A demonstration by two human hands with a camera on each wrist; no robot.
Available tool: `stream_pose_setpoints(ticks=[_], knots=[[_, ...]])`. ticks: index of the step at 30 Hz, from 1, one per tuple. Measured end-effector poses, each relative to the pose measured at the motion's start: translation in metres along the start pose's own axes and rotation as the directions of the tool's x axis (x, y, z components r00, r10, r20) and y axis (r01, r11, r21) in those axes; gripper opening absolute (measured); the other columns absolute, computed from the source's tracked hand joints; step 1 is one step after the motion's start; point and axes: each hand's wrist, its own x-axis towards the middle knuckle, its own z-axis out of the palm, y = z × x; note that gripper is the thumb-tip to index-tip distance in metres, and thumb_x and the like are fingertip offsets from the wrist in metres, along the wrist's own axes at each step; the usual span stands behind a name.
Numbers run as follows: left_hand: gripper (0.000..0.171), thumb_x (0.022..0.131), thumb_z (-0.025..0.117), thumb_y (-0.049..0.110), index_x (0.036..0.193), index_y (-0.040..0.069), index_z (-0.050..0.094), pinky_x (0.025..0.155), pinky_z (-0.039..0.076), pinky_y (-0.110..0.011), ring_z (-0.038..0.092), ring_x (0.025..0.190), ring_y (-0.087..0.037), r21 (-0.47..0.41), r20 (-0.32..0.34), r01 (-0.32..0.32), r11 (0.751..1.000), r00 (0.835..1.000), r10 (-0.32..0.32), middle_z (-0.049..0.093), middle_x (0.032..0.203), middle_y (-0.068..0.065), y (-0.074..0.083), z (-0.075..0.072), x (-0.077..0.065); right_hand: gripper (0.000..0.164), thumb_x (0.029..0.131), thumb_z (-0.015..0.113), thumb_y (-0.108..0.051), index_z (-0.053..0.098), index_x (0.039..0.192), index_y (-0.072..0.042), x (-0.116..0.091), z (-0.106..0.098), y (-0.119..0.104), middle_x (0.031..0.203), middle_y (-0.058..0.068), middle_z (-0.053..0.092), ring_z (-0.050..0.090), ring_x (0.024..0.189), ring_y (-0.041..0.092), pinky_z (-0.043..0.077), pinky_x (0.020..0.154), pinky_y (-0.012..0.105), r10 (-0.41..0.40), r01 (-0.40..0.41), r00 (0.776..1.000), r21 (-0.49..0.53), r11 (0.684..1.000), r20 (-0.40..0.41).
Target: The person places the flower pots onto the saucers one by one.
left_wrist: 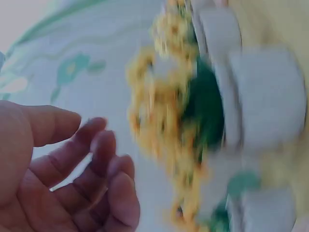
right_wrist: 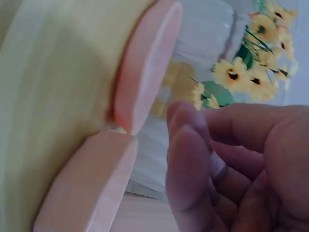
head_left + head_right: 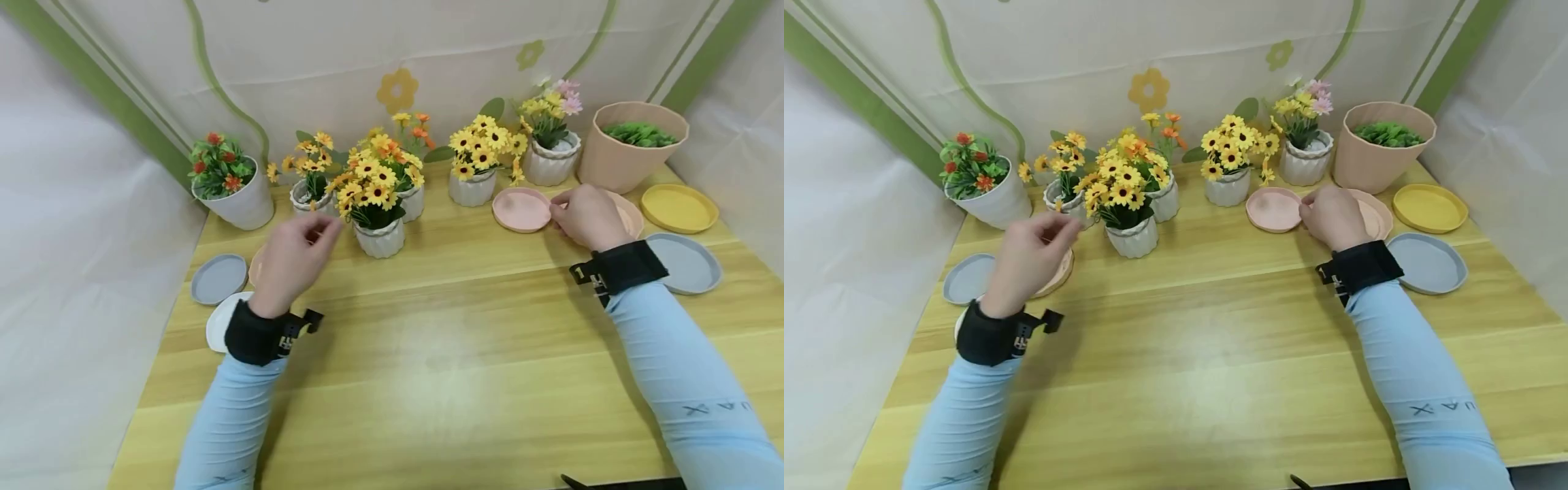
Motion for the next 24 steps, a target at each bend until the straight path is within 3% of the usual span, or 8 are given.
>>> stream_pose_setpoints(ticks=[4, 8, 11, 16, 19, 21, 24], knots=[[0.019, 0.1, 0.062, 0.024, 0.102, 0.009, 0.074, 0.053, 0.045, -0.03, 0.054, 0.061, -0.015, -0.161, 0.144, -0.006, 0.987, 0.989, 0.03, 0.064, 0.077, -0.001, 0.013, 0.035, 0.0, 0.028, 0.094, 0.055, -0.01, 0.071, 0.1, 0.013, 0.012, 0.006, 0.001, 0.093, 0.03, 0.068, 0.061, 0.088, 0.05, 0.048, 0.078, 0.059, -0.07, 0.067, 0.997, -0.082, 0.994, -0.033], [0.019, 0.1, 0.061, 0.02, 0.103, 0.006, 0.072, 0.06, 0.056, -0.032, 0.064, 0.068, -0.018, -0.323, 0.312, 0.108, 0.94, 0.95, -0.002, 0.068, 0.081, -0.005, 0.019, 0.075, 0.006, 0.023, 0.091, 0.053, -0.001, 0.071, 0.081, 0.008, 0.031, 0.005, -0.002, 0.082, 0.03, 0.066, 0.06, 0.077, 0.051, 0.049, 0.069, 0.06, -0.109, 0.104, 0.994, -0.164, 0.981, -0.026], [0.024, 0.102, 0.058, 0.021, 0.11, 0.002, 0.07, 0.062, 0.058, -0.035, 0.066, 0.069, -0.024, -0.384, 0.399, 0.216, 0.898, 0.915, -0.05, 0.069, 0.084, -0.013, 0.021, 0.1, 0.015, 0.024, 0.091, 0.049, 0.002, 0.066, 0.075, 0.007, 0.047, -0.002, -0.004, 0.081, 0.031, 0.063, 0.059, 0.074, 0.049, 0.048, 0.064, 0.061, -0.078, 0.087, 0.996, -0.233, 0.969, 0.045], [0.032, 0.103, 0.056, 0.025, 0.121, 0.0, 0.065, 0.063, 0.059, -0.033, 0.068, 0.073, -0.029, -0.398, 0.476, 0.354, 0.846, 0.868, -0.139, 0.07, 0.086, -0.016, 0.028, 0.123, 0.031, 0.018, 0.091, 0.052, -0.002, 0.068, 0.094, 0.006, 0.07, -0.008, -0.003, 0.101, 0.035, 0.063, 0.061, 0.083, 0.047, 0.05, 0.065, 0.06, -0.021, 0.083, 0.979, -0.305, 0.949, 0.202], [0.033, 0.103, 0.056, 0.025, 0.123, 0.001, 0.065, 0.061, 0.058, -0.03, 0.068, 0.071, -0.026, -0.384, 0.487, 0.389, 0.837, 0.856, -0.175, 0.07, 0.084, -0.013, 0.03, 0.132, 0.038, 0.018, 0.092, 0.052, -0.005, 0.069, 0.094, 0.001, 0.082, -0.004, 0.002, 0.1, 0.03, 0.065, 0.061, 0.082, 0.041, 0.05, 0.064, 0.054, -0.026, 0.109, 0.964, -0.305, 0.946, 0.263], [0.033, 0.103, 0.056, 0.025, 0.123, 0.001, 0.065, 0.06, 0.058, -0.029, 0.068, 0.069, -0.025, -0.378, 0.493, 0.402, 0.834, 0.85, -0.186, 0.069, 0.082, -0.011, 0.029, 0.136, 0.04, 0.018, 0.094, 0.053, -0.008, 0.067, 0.085, -0.001, 0.086, 0.0, 0.005, 0.091, 0.025, 0.064, 0.06, 0.078, 0.037, 0.048, 0.062, 0.049, -0.029, 0.121, 0.956, -0.303, 0.945, 0.291], [0.032, 0.103, 0.056, 0.026, 0.124, 0.002, 0.065, 0.059, 0.058, -0.029, 0.068, 0.069, -0.024, -0.378, 0.503, 0.42, 0.825, 0.841, -0.198, 0.069, 0.081, -0.011, 0.028, 0.139, 0.041, 0.022, 0.097, 0.054, -0.013, 0.067, 0.083, -0.002, 0.089, 0.004, 0.008, 0.088, 0.022, 0.064, 0.06, 0.078, 0.036, 0.048, 0.064, 0.048, -0.042, 0.143, 0.951, -0.315, 0.938, 0.307]])
